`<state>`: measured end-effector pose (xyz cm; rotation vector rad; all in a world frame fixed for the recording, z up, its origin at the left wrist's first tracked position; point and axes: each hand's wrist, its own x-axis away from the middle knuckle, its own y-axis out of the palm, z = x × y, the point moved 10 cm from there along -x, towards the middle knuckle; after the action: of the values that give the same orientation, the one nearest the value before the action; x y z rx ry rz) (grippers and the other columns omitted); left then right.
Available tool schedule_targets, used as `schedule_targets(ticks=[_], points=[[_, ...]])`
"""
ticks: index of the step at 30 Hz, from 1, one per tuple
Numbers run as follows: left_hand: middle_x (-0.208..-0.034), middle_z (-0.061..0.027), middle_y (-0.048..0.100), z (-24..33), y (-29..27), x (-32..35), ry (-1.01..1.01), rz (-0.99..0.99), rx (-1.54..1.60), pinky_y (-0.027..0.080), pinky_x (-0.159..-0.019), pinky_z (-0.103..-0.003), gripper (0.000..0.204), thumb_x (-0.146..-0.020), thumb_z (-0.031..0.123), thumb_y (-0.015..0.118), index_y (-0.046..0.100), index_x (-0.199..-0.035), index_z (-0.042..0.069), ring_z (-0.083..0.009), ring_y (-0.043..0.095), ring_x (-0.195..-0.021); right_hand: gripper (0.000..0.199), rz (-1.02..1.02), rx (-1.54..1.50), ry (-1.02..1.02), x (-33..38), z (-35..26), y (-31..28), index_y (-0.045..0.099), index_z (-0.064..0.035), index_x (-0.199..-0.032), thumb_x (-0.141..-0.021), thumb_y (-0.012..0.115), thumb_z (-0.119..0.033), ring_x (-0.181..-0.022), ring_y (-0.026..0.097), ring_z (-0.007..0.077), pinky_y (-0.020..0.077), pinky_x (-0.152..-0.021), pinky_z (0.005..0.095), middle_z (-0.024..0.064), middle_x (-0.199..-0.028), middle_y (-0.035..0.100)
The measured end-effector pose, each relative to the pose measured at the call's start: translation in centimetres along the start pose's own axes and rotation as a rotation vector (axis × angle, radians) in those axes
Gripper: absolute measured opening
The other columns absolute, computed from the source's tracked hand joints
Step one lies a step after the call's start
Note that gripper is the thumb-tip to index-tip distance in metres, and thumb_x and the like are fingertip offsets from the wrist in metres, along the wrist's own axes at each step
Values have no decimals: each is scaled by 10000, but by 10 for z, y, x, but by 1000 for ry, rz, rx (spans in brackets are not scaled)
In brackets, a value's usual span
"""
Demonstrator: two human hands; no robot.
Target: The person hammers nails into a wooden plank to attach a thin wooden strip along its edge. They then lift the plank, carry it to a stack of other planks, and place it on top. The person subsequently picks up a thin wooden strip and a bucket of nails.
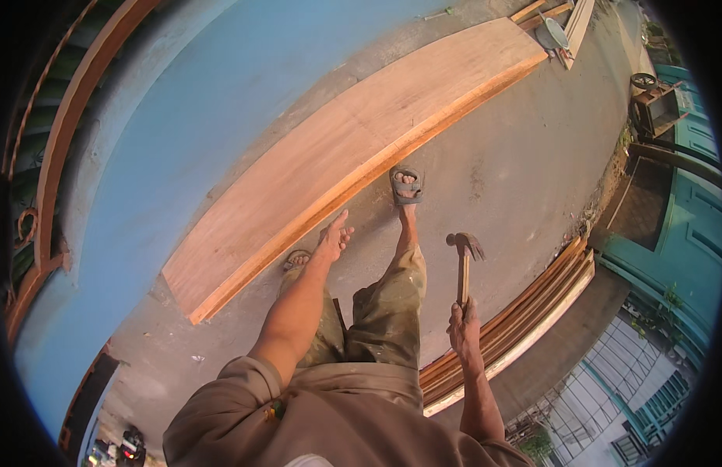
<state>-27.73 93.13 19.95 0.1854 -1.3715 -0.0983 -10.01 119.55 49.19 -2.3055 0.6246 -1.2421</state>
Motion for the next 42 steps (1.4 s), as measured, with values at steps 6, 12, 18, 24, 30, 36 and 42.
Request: schedule_targets(ticks=[6, 12, 18, 24, 30, 36, 42], points=[[-988, -75, 542, 6, 120, -156, -134, 134, 568, 358, -533, -212, 810, -688, 614, 736, 469, -1331, 201, -91, 472, -635, 346, -141, 451, -276, -265, -110, -3, 476, 6, -1136, -990, 454, -307, -596, 486, 211, 438, -572, 370, 140, -688, 519], [-1029, -54, 543, 39, 236, -264, -142, 321, 921, 354, -770, -329, 835, -648, 615, 768, 525, -1267, 111, -121, 486, -859, 322, -207, 637, -455, -431, -165, 31, 480, -12, -1121, -991, 459, -306, -543, 539, 212, 432, -512, 364, 148, -637, 547], [-957, -12, 599, 28, 250, -340, -54, 577, 1243, 326, -622, -281, 691, -644, 543, 808, 595, -1128, 98, -109, 500, -770, 282, -364, 754, -577, -481, -163, 90, 474, -26, -979, -997, 441, -306, -483, 555, 231, 421, -449, 387, 134, -603, 552], [-916, 24, 581, 67, 283, -322, 34, 436, 1325, 304, -543, -235, 597, -653, 441, 827, 588, -1098, 123, -93, 492, -749, 283, -338, 809, -551, -509, -132, 81, 467, -32, -937, -994, 447, -308, -503, 578, 246, 422, -452, 393, 138, -603, 554], [-928, 55, 585, 62, 276, -331, 115, 431, 1369, 323, -584, -254, 519, -659, 287, 833, 603, -1099, 133, -87, 486, -776, 302, -336, 740, -531, -511, -135, 88, 464, -18, -928, -999, 434, -309, -504, 547, 204, 422, -464, 375, 106, -590, 521], [-965, 63, 593, 62, 274, -337, 179, 408, 1373, 328, -600, -258, 434, -679, 251, 819, 645, -1059, 132, -85, 490, -811, 318, -251, 442, -825, -493, -147, 71, 441, -20, -944, -988, 446, -335, -496, 518, 169, 421, -453, 343, 89, -592, 497], [-959, 61, 597, 64, 270, -334, 176, 430, 1388, 322, -585, -253, 438, -664, 236, 821, 646, -1057, 150, -87, 499, -810, 397, -280, 687, -698, -509, -148, 79, 430, -22, -947, -977, 449, -418, -487, 516, 171, 419, -441, 319, 82, -586, 482]])
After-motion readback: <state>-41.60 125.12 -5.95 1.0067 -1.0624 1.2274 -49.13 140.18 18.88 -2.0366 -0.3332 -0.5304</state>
